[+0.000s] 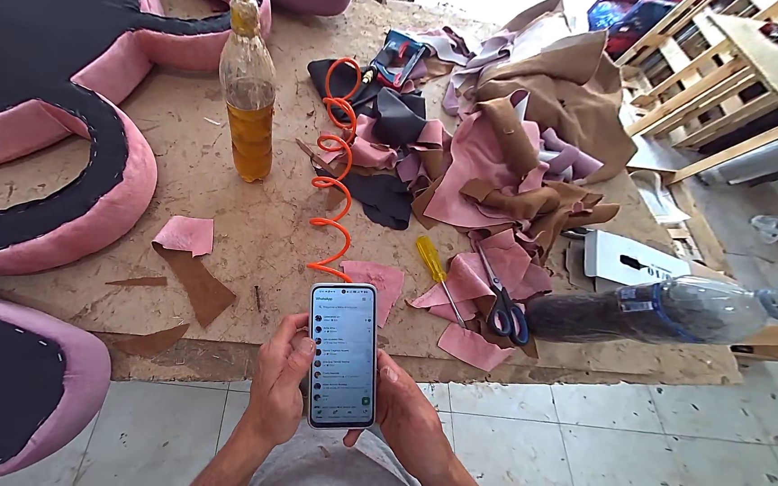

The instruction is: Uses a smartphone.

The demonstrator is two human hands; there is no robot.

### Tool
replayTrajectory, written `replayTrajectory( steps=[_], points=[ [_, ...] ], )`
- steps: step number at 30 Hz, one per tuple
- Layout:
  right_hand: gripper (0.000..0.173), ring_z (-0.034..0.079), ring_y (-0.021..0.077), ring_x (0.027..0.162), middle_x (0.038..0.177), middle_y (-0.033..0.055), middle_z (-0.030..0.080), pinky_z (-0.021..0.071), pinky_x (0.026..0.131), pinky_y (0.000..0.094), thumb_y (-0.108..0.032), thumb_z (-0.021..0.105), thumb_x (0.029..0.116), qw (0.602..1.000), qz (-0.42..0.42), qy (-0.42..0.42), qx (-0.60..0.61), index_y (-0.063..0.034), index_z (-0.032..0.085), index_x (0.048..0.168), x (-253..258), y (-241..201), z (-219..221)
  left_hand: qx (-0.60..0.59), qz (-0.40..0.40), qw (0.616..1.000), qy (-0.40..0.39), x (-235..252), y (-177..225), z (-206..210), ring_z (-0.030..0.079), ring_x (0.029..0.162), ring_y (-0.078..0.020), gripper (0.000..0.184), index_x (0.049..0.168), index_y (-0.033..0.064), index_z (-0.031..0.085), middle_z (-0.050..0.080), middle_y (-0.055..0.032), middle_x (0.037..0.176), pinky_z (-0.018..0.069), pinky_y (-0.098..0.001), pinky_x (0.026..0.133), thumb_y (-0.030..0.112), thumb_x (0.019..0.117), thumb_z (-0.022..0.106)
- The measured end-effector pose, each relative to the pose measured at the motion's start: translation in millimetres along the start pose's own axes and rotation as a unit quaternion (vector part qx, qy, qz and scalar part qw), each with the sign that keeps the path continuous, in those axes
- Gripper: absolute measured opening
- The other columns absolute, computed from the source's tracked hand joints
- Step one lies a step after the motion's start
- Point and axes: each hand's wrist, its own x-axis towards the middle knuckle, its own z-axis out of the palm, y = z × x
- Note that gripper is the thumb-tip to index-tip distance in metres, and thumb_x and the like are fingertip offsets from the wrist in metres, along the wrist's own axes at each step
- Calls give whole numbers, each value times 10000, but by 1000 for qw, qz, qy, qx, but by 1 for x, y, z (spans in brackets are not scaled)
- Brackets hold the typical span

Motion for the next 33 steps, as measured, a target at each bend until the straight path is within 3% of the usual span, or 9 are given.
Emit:
replayTrajectory(
  steps=[2,11,20,23,25,27,30,33],
  points=[
    [594,733,316,1027,1253,181,676,647,620,431,-528,453,1049,1000,1,-1,5,-59,455,1414,0,0,0,7,-3,1000,6,0,0,0,717,930,-136,543,1306,123,619,745,-24,1001,601,-317,823,541,1063,373],
    [601,736,313,1016,1245,180,682,643,607,425,-548,463,1043,1000,1,0,21,-61,448,1396,-5,3,-5,-13,-23,1000,-12,-1,0,1,728,946,-178,486,1312,82,614,752,-69,1025,609,-347,831,439,1057,405],
    [586,736,325,1011,1251,181,679,643,603,438,-526,464,1049,1000,-5,-5,20,-64,430,1407,-3,2,-1,-43,-23,998,-32,1,6,-2,737,955,-191,418,1333,17,566,760,-101,1016,613,-358,826,242,1012,420],
    [571,741,320,998,1240,180,686,640,591,428,-511,469,1049,1000,-6,4,12,-63,433,1401,-3,1,2,-2,-30,999,-21,2,9,-1,754,886,-187,397,1319,30,564,770,-79,966,635,-358,762,133,947,475],
    [591,738,315,996,1234,179,684,640,598,426,-526,468,1048,1000,-9,6,2,-59,428,1408,-2,2,4,63,-28,998,3,2,11,2,751,828,-143,410,1290,61,576,774,-9,927,638,-324,711,202,908,626],
    [593,740,310,981,1222,179,687,640,601,426,-531,472,1047,1000,-13,6,1,-58,436,1403,-2,3,6,86,-23,996,6,2,11,2,753,830,-128,529,1282,84,565,774,21,933,650,-319,716,392,890,741],
    [607,741,310,984,1227,178,687,640,592,424,-542,483,1037,1000,-15,14,-5,-58,441,1400,-2,5,8,52,1,998,-18,1,6,-3,744,850,-136,711,1310,37,541,768,-15,956,633,-326,728,629,925,618],
    [633,734,312,999,1246,173,677,640,593,430,-546,477,1035,999,-15,26,-19,-49,431,1425,-2,5,12,-14,5,999,-37,2,2,-9,744,897,-172,707,1323,2,538,760,-69,981,631,-348,769,621,982,523]
  ],
)
